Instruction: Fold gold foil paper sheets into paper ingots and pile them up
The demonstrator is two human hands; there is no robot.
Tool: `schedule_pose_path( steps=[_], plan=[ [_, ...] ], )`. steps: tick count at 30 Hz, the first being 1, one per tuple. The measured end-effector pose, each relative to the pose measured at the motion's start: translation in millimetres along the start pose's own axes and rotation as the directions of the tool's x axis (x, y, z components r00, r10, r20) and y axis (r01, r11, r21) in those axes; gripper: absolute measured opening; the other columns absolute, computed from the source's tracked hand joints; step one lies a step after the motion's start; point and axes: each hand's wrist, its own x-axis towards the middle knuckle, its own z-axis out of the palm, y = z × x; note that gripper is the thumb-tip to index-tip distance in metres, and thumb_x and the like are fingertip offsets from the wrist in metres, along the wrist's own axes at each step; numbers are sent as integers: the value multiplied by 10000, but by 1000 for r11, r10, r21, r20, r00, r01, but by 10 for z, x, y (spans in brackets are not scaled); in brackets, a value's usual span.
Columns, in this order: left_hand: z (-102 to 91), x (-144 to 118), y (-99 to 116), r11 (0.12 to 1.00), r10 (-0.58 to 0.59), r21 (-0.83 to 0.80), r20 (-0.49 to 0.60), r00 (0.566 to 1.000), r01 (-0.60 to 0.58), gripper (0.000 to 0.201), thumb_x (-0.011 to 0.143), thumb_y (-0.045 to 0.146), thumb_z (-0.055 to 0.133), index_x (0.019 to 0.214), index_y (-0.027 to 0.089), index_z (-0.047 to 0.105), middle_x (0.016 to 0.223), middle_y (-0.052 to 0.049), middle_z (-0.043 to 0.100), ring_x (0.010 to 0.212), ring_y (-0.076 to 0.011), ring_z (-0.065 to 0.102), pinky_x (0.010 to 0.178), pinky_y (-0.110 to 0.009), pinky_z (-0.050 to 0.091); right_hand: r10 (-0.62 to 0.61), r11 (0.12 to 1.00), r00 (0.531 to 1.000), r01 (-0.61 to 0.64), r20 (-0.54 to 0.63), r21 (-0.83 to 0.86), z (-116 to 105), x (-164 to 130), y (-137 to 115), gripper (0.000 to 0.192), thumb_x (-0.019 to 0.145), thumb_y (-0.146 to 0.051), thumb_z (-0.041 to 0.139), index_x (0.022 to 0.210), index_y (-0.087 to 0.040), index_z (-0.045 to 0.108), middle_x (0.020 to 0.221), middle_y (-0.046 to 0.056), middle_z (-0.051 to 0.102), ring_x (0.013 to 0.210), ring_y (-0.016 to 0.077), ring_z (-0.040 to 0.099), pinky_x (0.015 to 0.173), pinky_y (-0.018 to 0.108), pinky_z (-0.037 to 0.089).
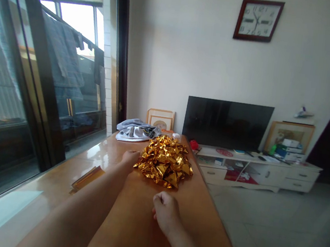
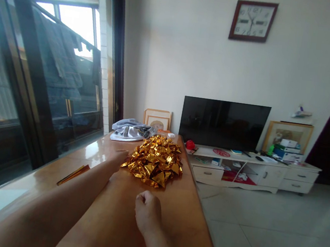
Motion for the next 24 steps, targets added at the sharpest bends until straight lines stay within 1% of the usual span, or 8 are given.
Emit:
schedule_pose_path(
  steps=[2, 4, 6, 8, 11, 15, 20, 24],
  plan=[
    [-30, -44, -22, 998, -67, 6, -52, 996, 67, 371, 956, 358, 591, 1270, 160, 579, 1268, -102, 601, 1079, -232, 622, 902, -444, 554, 12, 1000, 1000, -12, 12, 19, -10, -18, -44, 221, 879, -365, 513, 737, -209, 580, 589, -5, 628, 474, 134, 554, 447, 223, 341],
    [-87, -129, -17, 996, -91, -4, -91, 992, 91, 342, 934, 339, 621, 1214, 143, 611, 1195, -111, 637, 1021, -222, 644, 863, -410, 562, 22, 1000, 1000, -22, 12, 15, -21, -28, -77, 214, 872, -359, 519, 730, -211, 576, 574, -5, 624, 471, 140, 558, 445, 228, 351],
    [-173, -242, 22, 997, -74, -22, -113, 991, 72, 255, 838, 286, 706, 1016, 105, 680, 964, -113, 697, 863, -217, 681, 755, -337, 554, 24, 1000, 1000, -24, 10, -1, -32, -30, -95, 213, 869, -358, 523, 727, -210, 578, 569, -4, 625, 470, 141, 560, 444, 227, 355],
    [-289, -368, 89, 999, -45, -35, -123, 991, 41, 192, 753, 253, 737, 870, 109, 689, 794, -91, 694, 730, -194, 679, 666, -297, 529, 22, 1000, 1000, -22, 16, -13, -41, -31, -103, 214, 868, -360, 520, 732, -208, 584, 570, -4, 627, 461, 138, 555, 443, 226, 359],
    [-516, -566, 207, 1000, -9, -30, -138, 990, 4, 256, 691, 260, 742, 900, 118, 697, 774, -79, 697, 655, -164, 659, 607, -271, 496, 9, 1000, 1000, -8, 18, -26, -52, -41, -115, 220, 866, -364, 511, 735, -205, 587, 578, -1, 628, 462, 137, 555, 442, 225, 358],
    [-882, -835, 298, 1000, 15, 8, -165, 986, -14, 371, 674, 347, 752, 962, 117, 707, 826, -97, 711, 693, -173, 661, 601, -262, 478, 13, 999, 1000, -13, 18, -35, -75, -68, -145, 234, 855, -384, 512, 724, -204, 582, 588, 2, 631, 473, 145, 568, 458, 235, 382],
    [-1278, -1155, 214, 996, 47, 82, -258, 965, -27, 389, 685, 409, 735, 952, 127, 711, 770, -68, 693, 697, -172, 628, 597, -249, 450, -30, 997, 999, 31, 16, -66, -115, -91, -161, 264, 855, -413, 509, 719, -201, 589, 590, 1, 631, 490, 151, 584, 486, 245, 413],
    [-1461, -1390, 91, 987, 41, 162, -287, 957, 6, 303, 698, 401, 728, 861, 145, 723, 658, -20, 643, 650, -177, 583, 550, -248, 367, -43, 995, 999, 45, 18, -93, -137, -86, -135, 291, 865, -432, 496, 742, -195, 611, 608, 6, 638, 500, 155, 596, 496, 251, 428]
  ],
)
